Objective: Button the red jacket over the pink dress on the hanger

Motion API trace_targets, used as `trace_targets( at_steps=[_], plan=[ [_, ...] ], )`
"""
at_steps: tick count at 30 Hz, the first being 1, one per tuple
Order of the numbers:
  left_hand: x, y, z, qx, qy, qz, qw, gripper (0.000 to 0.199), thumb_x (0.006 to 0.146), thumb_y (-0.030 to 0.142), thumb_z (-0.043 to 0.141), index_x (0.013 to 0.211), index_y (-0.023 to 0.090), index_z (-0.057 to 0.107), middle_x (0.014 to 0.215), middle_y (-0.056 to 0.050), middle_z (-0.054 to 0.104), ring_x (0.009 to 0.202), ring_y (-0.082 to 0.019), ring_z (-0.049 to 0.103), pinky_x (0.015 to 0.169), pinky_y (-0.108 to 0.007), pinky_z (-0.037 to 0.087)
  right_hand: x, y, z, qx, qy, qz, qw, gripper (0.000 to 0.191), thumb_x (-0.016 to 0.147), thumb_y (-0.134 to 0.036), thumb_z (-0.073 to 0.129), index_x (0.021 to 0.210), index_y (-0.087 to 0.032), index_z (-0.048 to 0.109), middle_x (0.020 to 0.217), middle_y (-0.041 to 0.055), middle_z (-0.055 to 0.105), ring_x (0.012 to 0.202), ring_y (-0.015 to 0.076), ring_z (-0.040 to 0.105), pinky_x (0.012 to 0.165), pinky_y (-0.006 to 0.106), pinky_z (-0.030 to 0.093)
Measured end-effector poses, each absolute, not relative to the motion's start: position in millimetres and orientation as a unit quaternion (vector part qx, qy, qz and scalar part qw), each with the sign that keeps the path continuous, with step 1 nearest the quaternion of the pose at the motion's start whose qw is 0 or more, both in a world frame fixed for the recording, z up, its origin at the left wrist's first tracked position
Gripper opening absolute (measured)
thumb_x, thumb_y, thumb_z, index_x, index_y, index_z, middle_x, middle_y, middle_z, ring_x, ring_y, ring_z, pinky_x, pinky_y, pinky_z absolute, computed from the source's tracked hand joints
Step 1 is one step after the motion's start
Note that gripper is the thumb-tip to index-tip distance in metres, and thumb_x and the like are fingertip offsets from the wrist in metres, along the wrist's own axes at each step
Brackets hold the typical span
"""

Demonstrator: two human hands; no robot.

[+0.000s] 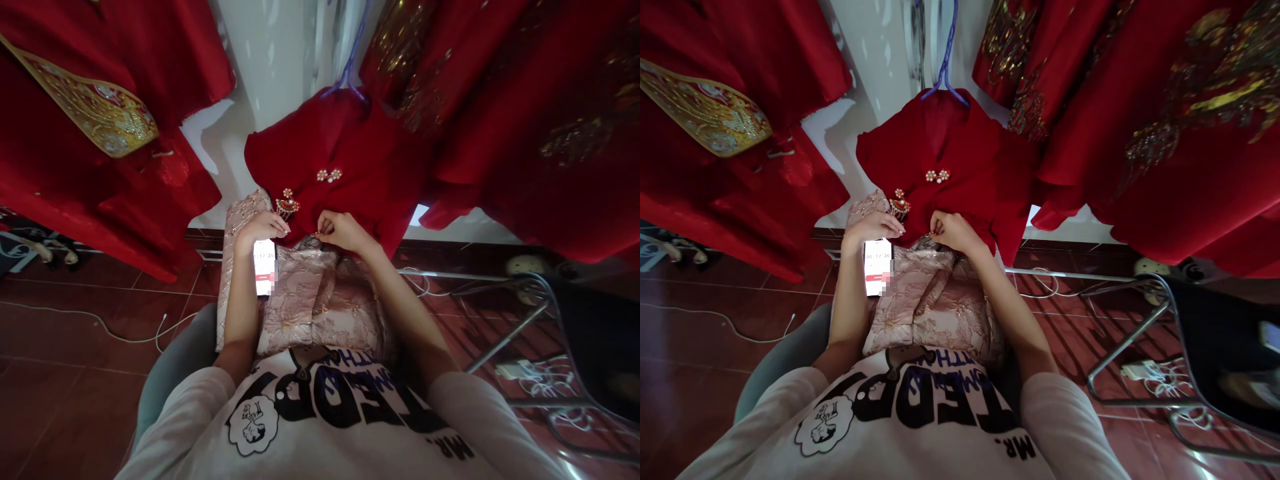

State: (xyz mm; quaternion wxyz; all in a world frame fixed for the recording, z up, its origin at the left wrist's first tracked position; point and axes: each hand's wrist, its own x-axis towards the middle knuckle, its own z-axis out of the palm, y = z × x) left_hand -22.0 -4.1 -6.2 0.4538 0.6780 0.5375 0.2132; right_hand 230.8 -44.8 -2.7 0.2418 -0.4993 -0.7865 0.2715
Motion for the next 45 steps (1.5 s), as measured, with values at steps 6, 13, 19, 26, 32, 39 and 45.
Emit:
trace_targets(
  at_steps=[6,13,19,26,32,39,45],
  plan=[
    [-18,-6,-4,0.697,0.51,0.221,0.454,0.022,0.06,0.001,0.069,0.068,0.018,0.079,0.066,0.001,0.075,0.062,-0.013,0.068,0.056,-0.017,0.051,232,-46,0,-0.353,-0.792,0.421,0.266,0.011,0.084,-0.03,0.074,0.084,-0.019,0.076,0.088,0.0033,0.08,0.083,0.0176,0.075,0.08,0.033,0.06],
    [-11,-12,5,0.707,0.527,0.221,0.417,0.021,0.061,-0.002,0.07,0.05,0.016,0.068,0.051,0.003,0.064,0.053,-0.01,0.058,0.055,-0.018,0.046,206,-39,-27,-0.373,-0.8,0.364,0.298,0.026,0.089,-0.01,0.064,0.103,-0.022,0.083,0.116,0.0061,0.08,0.108,0.0186,0.076,0.1,0.036,0.061],
    [-15,-9,0,0.707,0.521,0.235,0.417,0.004,0.064,0.01,0.078,0.062,0.014,0.078,0.059,0.001,0.07,0.053,-0.01,0.058,0.053,-0.018,0.043,206,-32,-41,-0.377,-0.791,0.373,0.304,0.025,0.094,-0.015,0.063,0.113,-0.019,0.08,0.123,0.0105,0.077,0.112,0.0199,0.074,0.099,0.039,0.063],
    [-12,-8,-6,0.688,0.538,0.263,0.409,0.008,0.063,0.009,0.073,0.063,0.013,0.079,0.056,-0.001,0.069,0.05,-0.008,0.056,0.048,-0.017,0.042,203,-33,-46,-0.383,-0.785,0.373,0.313,0.026,0.095,-0.017,0.062,0.116,-0.019,0.079,0.128,0.0113,0.074,0.113,0.0205,0.073,0.097,0.041,0.064],
    [-14,-5,-10,0.696,0.538,0.277,0.386,0.01,0.062,0.008,0.072,0.06,0.015,0.079,0.054,0.0,0.069,0.047,-0.008,0.055,0.046,-0.016,0.039,204,-32,-48,-0.377,-0.789,0.372,0.312,0.026,0.094,-0.018,0.064,0.116,-0.018,0.078,0.129,0.0121,0.072,0.114,0.0217,0.073,0.098,0.045,0.064],
    [-18,-3,-13,0.674,0.535,0.279,0.426,0.013,0.063,0.005,0.076,0.064,0.017,0.081,0.057,0.001,0.071,0.049,-0.007,0.057,0.05,-0.015,0.043,203,-32,-52,-0.374,-0.79,0.372,0.312,0.029,0.094,-0.017,0.064,0.119,-0.02,0.078,0.132,0.0114,0.07,0.114,0.022,0.072,0.101,0.047,0.063],
    [-16,-3,-12,0.616,0.521,0.323,0.494,0.019,0.059,-0.003,0.077,0.069,0.013,0.075,0.067,-0.003,0.073,0.062,-0.014,0.067,0.061,-0.023,0.053,208,-34,-36,-0.416,-0.81,0.322,0.261,0.034,0.09,-0.016,0.069,0.122,-0.019,0.078,0.13,0.0137,0.073,0.111,0.0248,0.075,0.1,0.046,0.063]
  ],
)
